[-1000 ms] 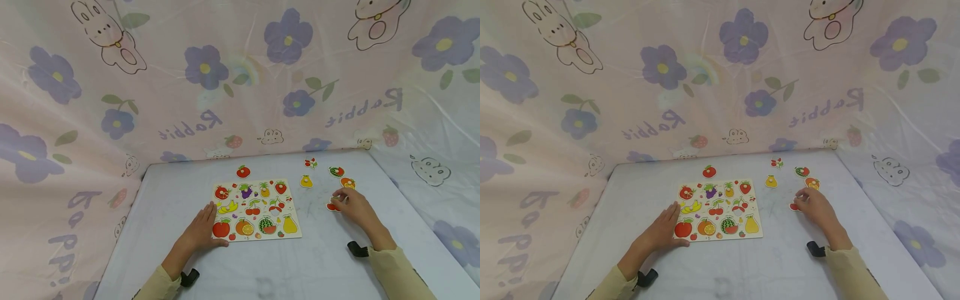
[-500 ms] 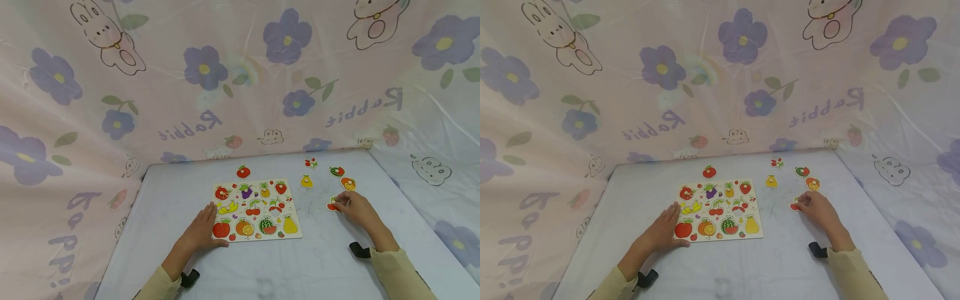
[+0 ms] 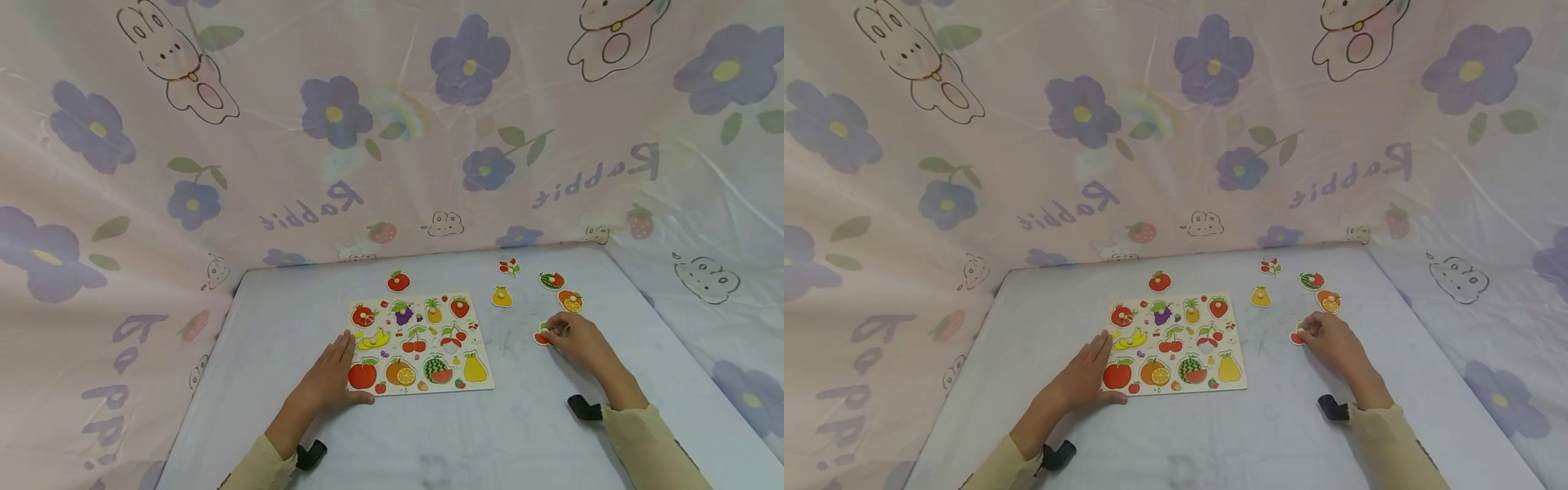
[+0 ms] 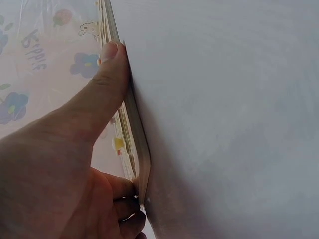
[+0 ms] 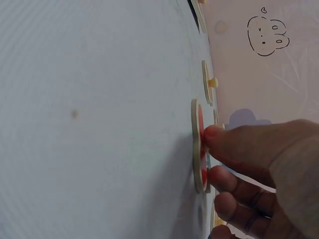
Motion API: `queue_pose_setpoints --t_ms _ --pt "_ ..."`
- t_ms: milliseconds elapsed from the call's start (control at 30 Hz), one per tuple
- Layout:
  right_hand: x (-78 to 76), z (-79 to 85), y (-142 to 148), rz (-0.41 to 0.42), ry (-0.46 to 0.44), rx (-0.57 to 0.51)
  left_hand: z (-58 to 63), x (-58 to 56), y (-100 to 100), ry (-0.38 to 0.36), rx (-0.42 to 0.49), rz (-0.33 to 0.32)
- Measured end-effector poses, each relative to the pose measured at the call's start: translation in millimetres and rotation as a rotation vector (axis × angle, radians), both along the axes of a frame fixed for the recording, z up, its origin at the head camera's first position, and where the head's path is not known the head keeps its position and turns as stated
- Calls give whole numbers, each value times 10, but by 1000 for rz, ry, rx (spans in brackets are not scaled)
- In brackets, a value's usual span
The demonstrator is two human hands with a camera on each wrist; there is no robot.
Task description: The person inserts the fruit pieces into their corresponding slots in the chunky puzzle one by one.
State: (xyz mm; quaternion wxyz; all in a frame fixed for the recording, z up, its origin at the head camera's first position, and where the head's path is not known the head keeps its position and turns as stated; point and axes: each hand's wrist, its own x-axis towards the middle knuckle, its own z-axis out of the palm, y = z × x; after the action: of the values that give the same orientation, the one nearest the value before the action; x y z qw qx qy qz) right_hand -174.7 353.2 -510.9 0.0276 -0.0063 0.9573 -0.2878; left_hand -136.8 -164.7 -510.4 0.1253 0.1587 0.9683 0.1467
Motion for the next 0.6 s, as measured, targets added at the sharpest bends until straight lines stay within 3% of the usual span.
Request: queue_pose_setpoints --t_ms 600 --pt "-96 19 -119 -8 61 23 16 3 4 -7 10 -3"
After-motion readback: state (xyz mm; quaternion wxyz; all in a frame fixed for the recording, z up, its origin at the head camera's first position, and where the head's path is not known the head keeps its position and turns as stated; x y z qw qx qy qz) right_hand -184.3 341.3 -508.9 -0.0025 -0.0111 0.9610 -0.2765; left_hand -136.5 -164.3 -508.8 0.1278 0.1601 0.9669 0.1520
